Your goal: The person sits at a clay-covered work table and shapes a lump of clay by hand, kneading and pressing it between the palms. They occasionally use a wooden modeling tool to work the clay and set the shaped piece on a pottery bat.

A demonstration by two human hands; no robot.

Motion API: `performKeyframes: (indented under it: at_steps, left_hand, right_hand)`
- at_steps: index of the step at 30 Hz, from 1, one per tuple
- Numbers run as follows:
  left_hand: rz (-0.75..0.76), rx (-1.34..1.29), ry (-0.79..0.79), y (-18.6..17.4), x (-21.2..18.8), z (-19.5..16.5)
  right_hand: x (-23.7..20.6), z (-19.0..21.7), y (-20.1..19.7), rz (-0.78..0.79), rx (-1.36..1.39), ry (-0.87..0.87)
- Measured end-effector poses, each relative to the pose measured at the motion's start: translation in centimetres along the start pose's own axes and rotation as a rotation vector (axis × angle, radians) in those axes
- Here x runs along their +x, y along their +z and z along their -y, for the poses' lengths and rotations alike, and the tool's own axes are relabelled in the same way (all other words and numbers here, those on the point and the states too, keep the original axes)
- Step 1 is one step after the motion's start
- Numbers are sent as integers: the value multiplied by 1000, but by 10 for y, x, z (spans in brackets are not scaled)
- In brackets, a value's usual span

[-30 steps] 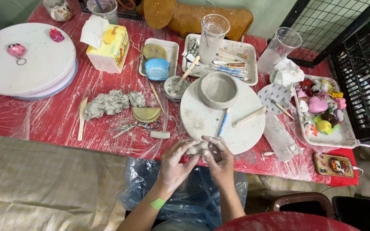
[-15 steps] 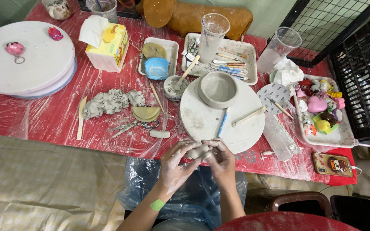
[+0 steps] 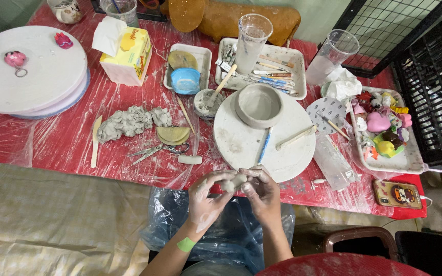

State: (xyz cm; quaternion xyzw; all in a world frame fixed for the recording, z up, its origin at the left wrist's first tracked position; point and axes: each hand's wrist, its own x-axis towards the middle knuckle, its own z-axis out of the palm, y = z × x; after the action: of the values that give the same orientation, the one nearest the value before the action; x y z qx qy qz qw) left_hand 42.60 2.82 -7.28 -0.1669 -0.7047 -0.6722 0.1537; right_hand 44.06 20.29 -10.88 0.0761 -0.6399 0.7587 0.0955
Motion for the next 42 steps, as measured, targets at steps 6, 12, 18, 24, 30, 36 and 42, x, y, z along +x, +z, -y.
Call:
performKeyframes:
  at_steps: [6,12,18,24,30,36,42]
  left_hand:
    - [-15,130,181,7,-5,-14]
    - [18,-70,31,16,-21,-22]
    - [50,-569,-329,21,-29,-5]
    - [1,-600,-354,21,-33,0]
    - [32,-676,-352,25,-40,-5]
    - [122,-698,-353,24,-40,-1]
    - [11,-638,-359,26,-43,3]
  right_hand:
    - [2,23,12,-73,-103,-35]
    - [-15,27,-5,-125,-250,-56]
    - [-17,20,-13,-17,-59,-20]
    - [-21,18,-5,-42,17,18]
    - [-30,12,-14,50,96,-34]
    - [-31,14,-16,20,187,86]
    - [-31,22,-11,83,149,34]
